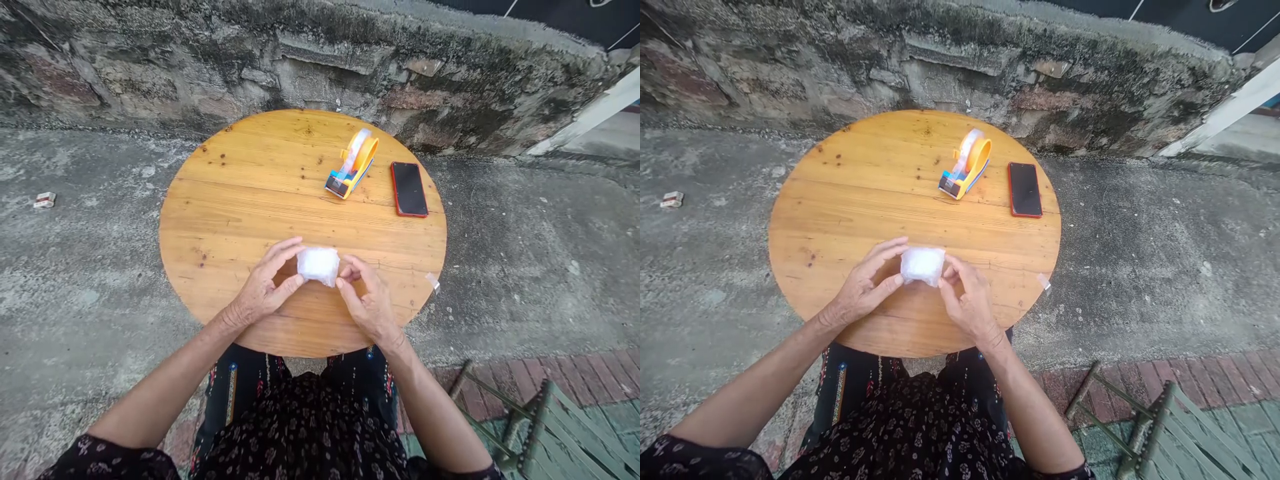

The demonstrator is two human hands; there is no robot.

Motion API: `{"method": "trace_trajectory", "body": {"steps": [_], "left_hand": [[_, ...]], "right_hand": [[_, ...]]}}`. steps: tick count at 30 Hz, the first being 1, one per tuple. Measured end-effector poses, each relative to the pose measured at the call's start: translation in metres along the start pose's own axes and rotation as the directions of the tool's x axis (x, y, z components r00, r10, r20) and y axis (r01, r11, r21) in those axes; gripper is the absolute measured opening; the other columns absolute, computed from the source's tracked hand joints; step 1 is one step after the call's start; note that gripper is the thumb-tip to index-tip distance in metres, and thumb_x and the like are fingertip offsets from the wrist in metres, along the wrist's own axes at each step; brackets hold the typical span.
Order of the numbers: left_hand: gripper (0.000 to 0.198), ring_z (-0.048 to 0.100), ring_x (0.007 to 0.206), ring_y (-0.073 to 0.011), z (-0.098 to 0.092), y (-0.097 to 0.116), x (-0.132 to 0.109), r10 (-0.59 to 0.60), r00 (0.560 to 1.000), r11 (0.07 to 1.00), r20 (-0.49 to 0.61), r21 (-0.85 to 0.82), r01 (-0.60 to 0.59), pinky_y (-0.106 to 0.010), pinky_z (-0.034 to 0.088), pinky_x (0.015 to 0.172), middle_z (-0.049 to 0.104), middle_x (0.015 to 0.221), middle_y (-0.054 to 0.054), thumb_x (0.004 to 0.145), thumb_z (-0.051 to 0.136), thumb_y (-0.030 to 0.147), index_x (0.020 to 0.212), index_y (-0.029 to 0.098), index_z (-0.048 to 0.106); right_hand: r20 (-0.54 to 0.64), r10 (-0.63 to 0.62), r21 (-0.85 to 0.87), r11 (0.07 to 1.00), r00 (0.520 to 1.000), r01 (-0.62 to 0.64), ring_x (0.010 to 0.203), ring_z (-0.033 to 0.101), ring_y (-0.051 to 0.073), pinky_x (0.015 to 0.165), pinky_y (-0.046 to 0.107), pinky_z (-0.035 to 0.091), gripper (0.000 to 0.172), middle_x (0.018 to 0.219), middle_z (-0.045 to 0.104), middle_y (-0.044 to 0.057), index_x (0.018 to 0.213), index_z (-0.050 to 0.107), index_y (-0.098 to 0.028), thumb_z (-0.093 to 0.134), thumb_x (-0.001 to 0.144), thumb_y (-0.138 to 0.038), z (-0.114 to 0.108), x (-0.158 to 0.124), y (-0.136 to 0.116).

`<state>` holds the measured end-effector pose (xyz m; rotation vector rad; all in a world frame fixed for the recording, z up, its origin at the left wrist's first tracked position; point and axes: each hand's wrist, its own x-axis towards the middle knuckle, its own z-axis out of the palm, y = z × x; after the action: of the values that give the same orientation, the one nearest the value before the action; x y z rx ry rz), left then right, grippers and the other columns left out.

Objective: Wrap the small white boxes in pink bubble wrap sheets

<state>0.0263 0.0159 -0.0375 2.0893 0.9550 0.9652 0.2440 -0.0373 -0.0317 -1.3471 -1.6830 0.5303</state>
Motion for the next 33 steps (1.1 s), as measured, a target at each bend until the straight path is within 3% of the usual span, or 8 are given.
{"method": "trace_trajectory", "body": {"steps": [4,10,17,22,27,33], "left_hand": [[0.036,0.052,0.124,-0.0238,0.003,-0.008,0.004,0.02,1.0,1.0,0.004,-0.011,-0.02,-0.046,0.042,0.106,0.056,0.133,-0.011,0.091,0.057,0.032,0.125,0.022,0.057],[0.032,0.055,0.12,-0.0216,0.006,-0.012,0.005,0.052,0.999,0.999,0.003,-0.012,-0.052,-0.043,0.045,0.103,0.058,0.128,-0.011,0.09,0.058,0.027,0.121,0.022,0.06],[0.031,0.056,0.118,-0.0214,0.007,-0.011,0.005,0.071,0.997,0.997,-0.011,-0.011,-0.071,-0.042,0.045,0.102,0.058,0.127,-0.011,0.09,0.057,0.028,0.12,0.02,0.06],[0.037,0.051,0.125,-0.0226,0.006,-0.009,-0.001,0.015,0.999,0.998,-0.04,-0.055,-0.017,-0.043,0.041,0.107,0.055,0.132,-0.01,0.09,0.058,0.03,0.126,0.022,0.058],[0.039,0.047,0.13,-0.0229,0.004,-0.008,-0.01,-0.05,0.991,0.996,-0.126,-0.075,0.04,-0.043,0.037,0.111,0.05,0.139,-0.009,0.09,0.059,0.029,0.128,0.024,0.057],[0.034,0.055,0.118,-0.0208,0.018,-0.008,-0.013,-0.051,0.987,0.998,-0.152,-0.04,0.046,-0.041,0.043,0.106,0.061,0.126,-0.008,0.09,0.059,0.026,0.124,0.023,0.06]], "right_hand": [[0.073,0.021,0.081,0.996,0.997,-0.027,0.075,0.063,0.014,0.08,0.032,0.052,0.038,0.079,0.064,-0.002,0.123,0.053,-0.022,0.057,0.086,-0.017,0.008,0.005,0.006],[0.074,0.041,-0.064,0.997,0.996,-0.036,0.08,0.063,0.016,0.079,0.033,0.05,0.033,0.082,0.066,0.0,0.119,0.055,-0.022,0.06,0.086,-0.02,0.013,0.004,0.009],[0.094,-0.024,-0.068,0.997,0.995,0.03,0.082,0.064,0.017,0.081,0.034,0.05,0.034,0.085,0.067,0.002,0.119,0.056,-0.021,0.059,0.085,-0.018,0.012,0.006,0.013],[0.123,0.044,0.051,0.997,0.991,-0.05,0.077,0.062,0.015,0.079,0.034,0.051,0.047,0.084,0.064,0.0,0.129,0.048,-0.022,0.06,0.084,-0.019,0.005,0.002,0.01],[0.153,0.097,0.029,0.994,0.984,-0.103,0.074,0.06,0.016,0.073,0.034,0.052,0.051,0.093,0.064,0.003,0.132,0.047,-0.026,0.063,0.084,-0.027,0.001,-0.001,0.011],[0.13,0.085,-0.067,0.995,0.988,-0.076,0.073,0.06,0.017,0.072,0.035,0.052,0.044,0.097,0.066,0.004,0.13,0.053,-0.027,0.061,0.086,-0.028,0.011,0.003,0.021]]}}
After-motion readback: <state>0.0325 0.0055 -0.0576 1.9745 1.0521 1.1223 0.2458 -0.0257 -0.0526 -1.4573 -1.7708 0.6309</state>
